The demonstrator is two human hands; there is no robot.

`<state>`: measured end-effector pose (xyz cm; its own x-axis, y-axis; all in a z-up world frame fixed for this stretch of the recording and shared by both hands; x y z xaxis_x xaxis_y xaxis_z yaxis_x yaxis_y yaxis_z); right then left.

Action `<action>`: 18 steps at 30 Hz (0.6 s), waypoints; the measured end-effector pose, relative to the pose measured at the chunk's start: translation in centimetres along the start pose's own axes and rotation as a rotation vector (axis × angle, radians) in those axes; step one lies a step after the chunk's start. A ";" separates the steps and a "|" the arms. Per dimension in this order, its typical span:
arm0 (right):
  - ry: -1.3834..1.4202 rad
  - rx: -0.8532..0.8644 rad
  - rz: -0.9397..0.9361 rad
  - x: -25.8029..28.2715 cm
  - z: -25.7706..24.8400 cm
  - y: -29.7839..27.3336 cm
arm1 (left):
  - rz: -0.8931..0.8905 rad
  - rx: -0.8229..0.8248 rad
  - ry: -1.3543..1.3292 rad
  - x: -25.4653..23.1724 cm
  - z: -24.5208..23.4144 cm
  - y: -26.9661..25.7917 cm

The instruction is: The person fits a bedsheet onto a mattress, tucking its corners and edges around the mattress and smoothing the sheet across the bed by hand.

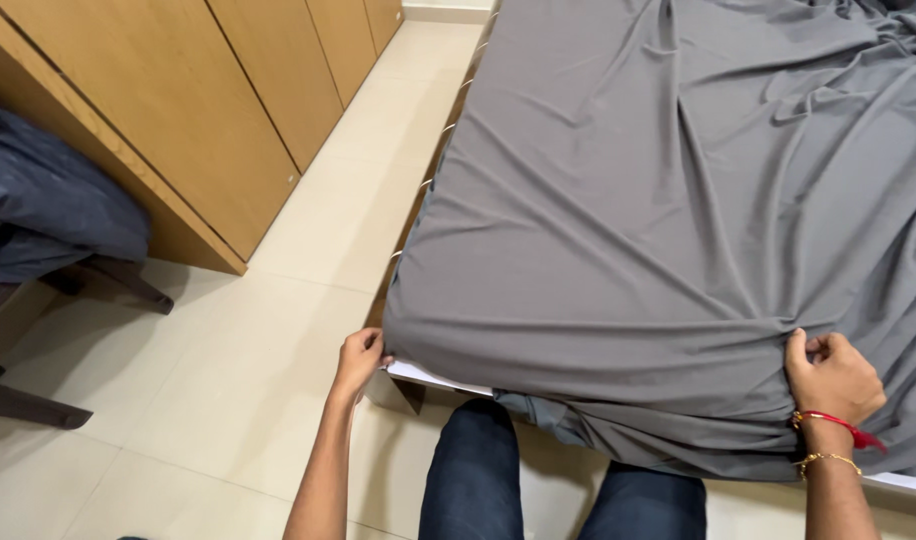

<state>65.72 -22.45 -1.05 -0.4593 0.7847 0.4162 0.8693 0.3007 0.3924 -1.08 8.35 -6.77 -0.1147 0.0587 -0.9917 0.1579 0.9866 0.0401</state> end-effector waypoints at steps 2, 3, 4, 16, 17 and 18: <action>-0.021 -0.058 -0.034 -0.4 0.5 0.0 | -0.018 0.018 -0.006 0.1 -0.1 0.7; -0.020 -0.057 -0.034 -0.6 0.8 0.1 | 0.016 0.037 0.115 -0.1 -0.2 1.0; -0.013 -0.062 -0.041 -0.8 1.1 0.1 | 0.049 0.058 0.237 -0.4 -0.3 1.2; -0.010 -0.056 -0.071 -0.4 0.2 -0.3 | 0.307 0.028 0.665 -4.5 1.2 -1.8; -0.009 -0.064 -0.079 -0.2 -0.1 -0.3 | 0.315 0.034 0.660 -5.7 1.5 -2.0; -0.013 -0.068 -0.073 0.0 -0.4 -0.4 | 0.372 0.114 0.611 -7.0 1.5 -2.6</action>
<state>65.29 -22.83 -0.89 -0.5185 0.7688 0.3742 0.8189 0.3206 0.4760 0.83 5.18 -0.11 -0.5557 0.4947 -0.6683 0.3903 0.8649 0.3157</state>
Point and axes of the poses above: each hand's wrist, its own y-axis towards the middle knuckle, its own z-axis out of the palm, x = y × z, the point moved 4 cm from there along y, towards the middle knuckle, and after that the axes turned 13 degrees about z, right-handed, at the moved point
